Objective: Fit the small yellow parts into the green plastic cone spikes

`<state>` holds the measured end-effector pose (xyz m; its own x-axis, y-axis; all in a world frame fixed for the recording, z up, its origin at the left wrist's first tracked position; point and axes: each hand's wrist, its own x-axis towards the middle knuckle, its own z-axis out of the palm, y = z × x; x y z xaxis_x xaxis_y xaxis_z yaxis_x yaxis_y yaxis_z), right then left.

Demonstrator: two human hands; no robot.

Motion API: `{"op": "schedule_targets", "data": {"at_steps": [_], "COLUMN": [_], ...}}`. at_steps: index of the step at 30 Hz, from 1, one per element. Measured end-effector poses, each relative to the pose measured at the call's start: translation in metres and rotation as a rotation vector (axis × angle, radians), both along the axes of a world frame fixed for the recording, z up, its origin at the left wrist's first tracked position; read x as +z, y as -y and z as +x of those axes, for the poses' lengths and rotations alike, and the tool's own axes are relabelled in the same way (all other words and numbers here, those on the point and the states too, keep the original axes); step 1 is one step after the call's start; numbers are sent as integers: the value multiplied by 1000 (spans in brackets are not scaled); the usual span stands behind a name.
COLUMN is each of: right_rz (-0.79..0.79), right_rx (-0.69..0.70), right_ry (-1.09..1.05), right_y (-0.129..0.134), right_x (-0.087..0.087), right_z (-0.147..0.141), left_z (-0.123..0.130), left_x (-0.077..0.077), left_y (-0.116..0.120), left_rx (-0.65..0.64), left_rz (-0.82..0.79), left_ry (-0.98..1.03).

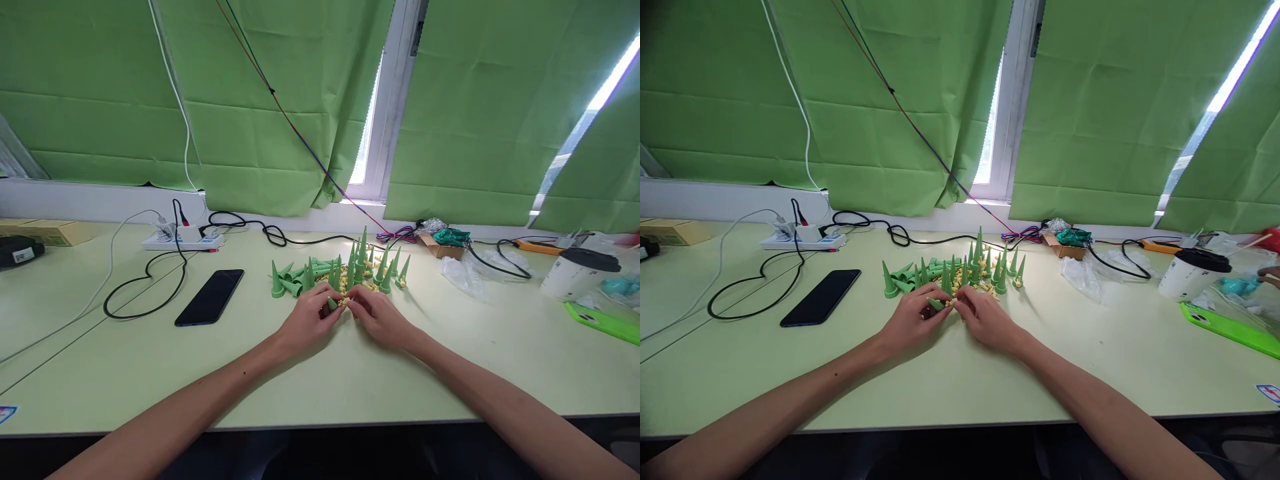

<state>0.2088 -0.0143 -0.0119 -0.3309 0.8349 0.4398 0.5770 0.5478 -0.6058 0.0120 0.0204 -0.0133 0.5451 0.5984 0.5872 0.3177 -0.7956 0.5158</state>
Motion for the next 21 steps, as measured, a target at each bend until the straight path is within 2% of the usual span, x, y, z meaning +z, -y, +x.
{"op": "schedule_targets", "data": {"at_steps": [6, 21], "right_rz": [34, 20], "right_rx": [24, -14], "right_ry": [23, 61], "right_y": [-3, -4], "right_x": [-4, -5], "right_z": [3, 2], "left_z": [0, -1], "left_x": [-3, -4], "left_y": [0, 1], "left_rx": [-30, -76], "left_rz": [-10, -14], "left_ry": [-2, -16]}}
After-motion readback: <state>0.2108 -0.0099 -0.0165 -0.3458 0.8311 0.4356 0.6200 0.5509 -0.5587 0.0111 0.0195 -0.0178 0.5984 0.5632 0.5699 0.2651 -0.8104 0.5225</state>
